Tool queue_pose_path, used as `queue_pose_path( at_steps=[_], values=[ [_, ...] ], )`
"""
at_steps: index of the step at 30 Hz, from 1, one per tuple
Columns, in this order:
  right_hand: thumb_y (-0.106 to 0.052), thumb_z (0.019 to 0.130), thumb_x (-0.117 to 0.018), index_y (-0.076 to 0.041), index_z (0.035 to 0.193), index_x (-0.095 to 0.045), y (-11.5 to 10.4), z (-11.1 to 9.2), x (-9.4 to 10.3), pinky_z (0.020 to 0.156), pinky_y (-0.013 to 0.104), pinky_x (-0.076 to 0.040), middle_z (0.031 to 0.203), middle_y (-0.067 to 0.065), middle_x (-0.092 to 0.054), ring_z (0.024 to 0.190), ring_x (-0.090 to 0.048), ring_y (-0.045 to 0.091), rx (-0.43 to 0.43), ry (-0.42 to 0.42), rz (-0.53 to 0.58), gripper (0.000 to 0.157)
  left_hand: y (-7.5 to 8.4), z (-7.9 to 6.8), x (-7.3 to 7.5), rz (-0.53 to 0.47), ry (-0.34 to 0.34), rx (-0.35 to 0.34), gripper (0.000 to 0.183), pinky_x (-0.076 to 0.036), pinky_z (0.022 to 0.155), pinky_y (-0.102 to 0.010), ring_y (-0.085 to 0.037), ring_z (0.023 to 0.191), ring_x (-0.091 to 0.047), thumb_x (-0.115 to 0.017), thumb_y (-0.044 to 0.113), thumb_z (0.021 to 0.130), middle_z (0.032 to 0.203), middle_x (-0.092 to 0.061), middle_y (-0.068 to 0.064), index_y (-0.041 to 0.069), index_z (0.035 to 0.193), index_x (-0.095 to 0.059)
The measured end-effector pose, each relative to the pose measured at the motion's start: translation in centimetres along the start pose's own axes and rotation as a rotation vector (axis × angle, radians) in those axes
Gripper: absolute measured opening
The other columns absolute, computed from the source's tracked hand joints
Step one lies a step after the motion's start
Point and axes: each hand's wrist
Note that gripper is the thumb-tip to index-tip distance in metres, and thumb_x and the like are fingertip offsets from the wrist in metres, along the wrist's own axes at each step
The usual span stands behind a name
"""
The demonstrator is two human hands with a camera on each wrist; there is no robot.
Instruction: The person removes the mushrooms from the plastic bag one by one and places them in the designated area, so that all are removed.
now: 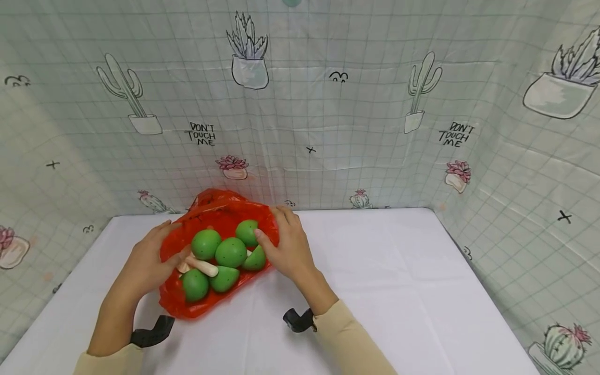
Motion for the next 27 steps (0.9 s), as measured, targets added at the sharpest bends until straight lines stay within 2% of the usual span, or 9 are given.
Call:
queue_pose_path(
  at_steps=[4,8,14,18,21,25,27],
  values=[
    [-0.026,0.099,-0.071,0.005,0.138,-0.061,-0.3,0.2,-0.2,0.108,0.055,-0.051,0.142,0.018,-0.060,0.135,-0.054,0.035,0.016,0.042,0.076,0.050,-0.1,0.1,0.2,0.002,-0.009,0.023,0.062,-0.032,0.111,-0.078,-0.059,0.144,-0.033,-0.068,0.014,0.100,0.161,-0.033,-0.034,-0.008,0.152,-0.044],
    [-0.018,0.098,-0.072,0.005,0.133,-0.064,-0.5,0.3,-0.5,0.098,0.051,-0.058,0.136,0.018,-0.064,0.129,-0.058,0.034,0.032,0.084,0.156,0.043,-0.4,0.1,0.4,-0.030,-0.009,0.027,0.063,-0.039,0.107,-0.076,-0.057,0.142,-0.040,-0.068,0.006,0.097,0.159,-0.038,-0.032,-0.008,0.154,-0.043],
    [-0.005,0.094,-0.072,0.004,0.123,-0.068,-0.8,0.4,-1.1,0.094,0.052,-0.060,0.128,0.016,-0.068,0.123,-0.063,0.031,0.077,0.139,0.261,0.031,-0.9,0.1,0.8,-0.086,-0.017,0.049,0.067,-0.044,0.104,-0.074,-0.056,0.137,-0.045,-0.068,-0.002,0.094,0.154,-0.046,-0.033,-0.006,0.155,-0.041],
    [0.003,0.091,-0.070,0.005,0.117,-0.069,-0.9,0.4,-1.5,0.093,0.055,-0.059,0.121,0.017,-0.070,0.115,-0.067,0.036,0.090,0.104,0.354,0.026,-1.1,0.1,1.0,-0.103,-0.020,0.068,0.068,-0.044,0.104,-0.073,-0.057,0.137,-0.045,-0.067,-0.004,0.093,0.154,-0.046,-0.034,-0.006,0.156,-0.041],
    [0.008,0.091,-0.068,0.007,0.119,-0.068,-1.0,0.3,-1.8,0.095,0.058,-0.058,0.120,0.021,-0.070,0.110,-0.069,0.042,0.071,0.052,0.424,0.029,-1.2,0.0,1.1,-0.115,-0.017,0.069,0.067,-0.043,0.106,-0.072,-0.056,0.138,-0.045,-0.066,-0.007,0.093,0.153,-0.047,-0.034,-0.006,0.155,-0.043],
    [0.012,0.092,-0.066,0.011,0.123,-0.065,-0.9,0.2,-2.3,0.097,0.062,-0.056,0.123,0.028,-0.067,0.111,-0.068,0.048,0.026,-0.001,0.514,0.031,-1.4,0.0,1.2,-0.142,-0.025,0.078,0.068,-0.043,0.107,-0.070,-0.055,0.138,-0.045,-0.068,-0.007,0.093,0.153,-0.048,-0.033,-0.004,0.156,-0.043],
    [0.013,0.093,-0.066,0.012,0.124,-0.063,-0.9,0.2,-2.5,0.097,0.060,-0.057,0.124,0.030,-0.066,0.113,-0.067,0.049,0.005,-0.017,0.538,0.031,-1.4,0.2,1.2,-0.158,-0.030,0.091,0.069,-0.044,0.107,-0.070,-0.054,0.139,-0.044,-0.068,-0.007,0.093,0.154,-0.047,-0.032,-0.003,0.157,-0.042]
  ],
)
Point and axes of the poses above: each hand's wrist, its own z-axis towards the middle knuckle, its own x-axis out of the back of the hand, y = z × x
